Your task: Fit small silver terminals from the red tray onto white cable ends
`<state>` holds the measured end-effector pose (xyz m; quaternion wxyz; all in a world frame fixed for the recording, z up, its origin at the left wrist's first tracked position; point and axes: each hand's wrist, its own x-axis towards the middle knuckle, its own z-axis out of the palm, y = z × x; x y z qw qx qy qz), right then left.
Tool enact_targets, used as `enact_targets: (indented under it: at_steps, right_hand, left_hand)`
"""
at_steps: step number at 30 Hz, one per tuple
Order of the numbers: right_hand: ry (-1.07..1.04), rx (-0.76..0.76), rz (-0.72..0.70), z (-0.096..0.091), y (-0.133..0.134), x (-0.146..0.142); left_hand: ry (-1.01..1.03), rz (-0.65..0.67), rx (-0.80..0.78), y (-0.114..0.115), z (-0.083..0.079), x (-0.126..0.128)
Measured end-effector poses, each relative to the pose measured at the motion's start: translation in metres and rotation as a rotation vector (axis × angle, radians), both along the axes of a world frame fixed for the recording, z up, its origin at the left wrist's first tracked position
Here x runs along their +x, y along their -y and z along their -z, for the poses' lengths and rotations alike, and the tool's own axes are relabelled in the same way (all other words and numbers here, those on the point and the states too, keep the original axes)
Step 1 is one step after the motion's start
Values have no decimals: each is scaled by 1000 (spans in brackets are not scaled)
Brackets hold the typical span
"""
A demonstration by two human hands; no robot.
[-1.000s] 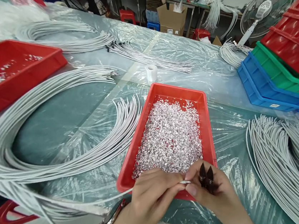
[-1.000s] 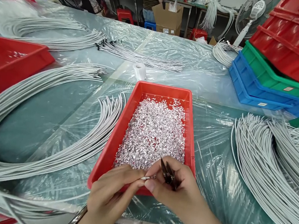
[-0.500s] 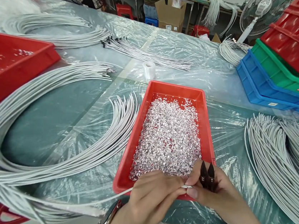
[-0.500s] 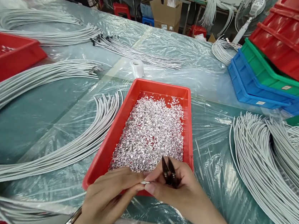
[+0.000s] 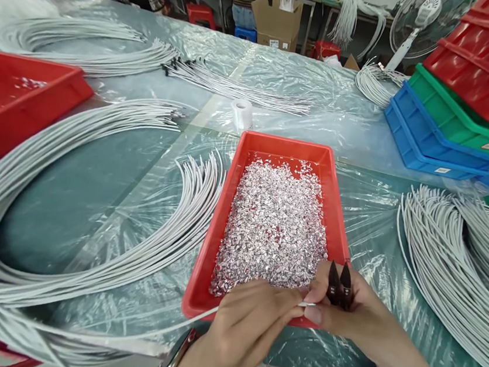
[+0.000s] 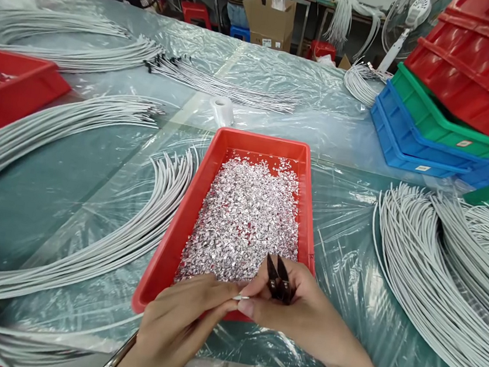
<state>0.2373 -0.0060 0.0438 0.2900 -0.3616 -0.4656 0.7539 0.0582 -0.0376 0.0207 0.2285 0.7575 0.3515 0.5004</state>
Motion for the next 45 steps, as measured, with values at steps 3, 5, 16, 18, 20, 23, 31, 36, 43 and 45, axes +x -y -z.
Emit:
enact_targets:
  at_steps: [3, 5, 16, 18, 20, 23, 31, 36, 43, 45]
  right_hand:
    - [-28, -8, -12, 0, -1, 0]
    - [-38, -12, -23, -1, -2, 0]
    - [-25, -139, -51, 1, -3, 3]
    - [-24, -123, -39, 0, -3, 3]
    - [-10, -67, -27, -3, -3, 2]
    - [24, 32, -20, -7, -3, 1]
    - [115, 95, 33, -7, -1, 0]
    - [144, 105, 63, -8, 1, -1]
    - [208, 99, 111, -12, 5, -4]
    - [218, 108, 130, -12, 5, -5]
  left_hand:
    - [-5, 9, -8, 0, 0, -1]
    - [-10, 6, -19, 0, 0, -2]
    - [118, 53, -204, -5, -6, 2]
    - [125, 44, -221, -5, -6, 2]
    - [131, 33, -243, -5, -6, 3]
    - [140, 9, -262, -4, -6, 3]
    - [145, -14, -272, -5, -7, 4]
    - [144, -2, -321, -4, -7, 4]
    - [131, -35, -520, 5, 2, 2]
    - [151, -42, -543, 8, 5, 2]
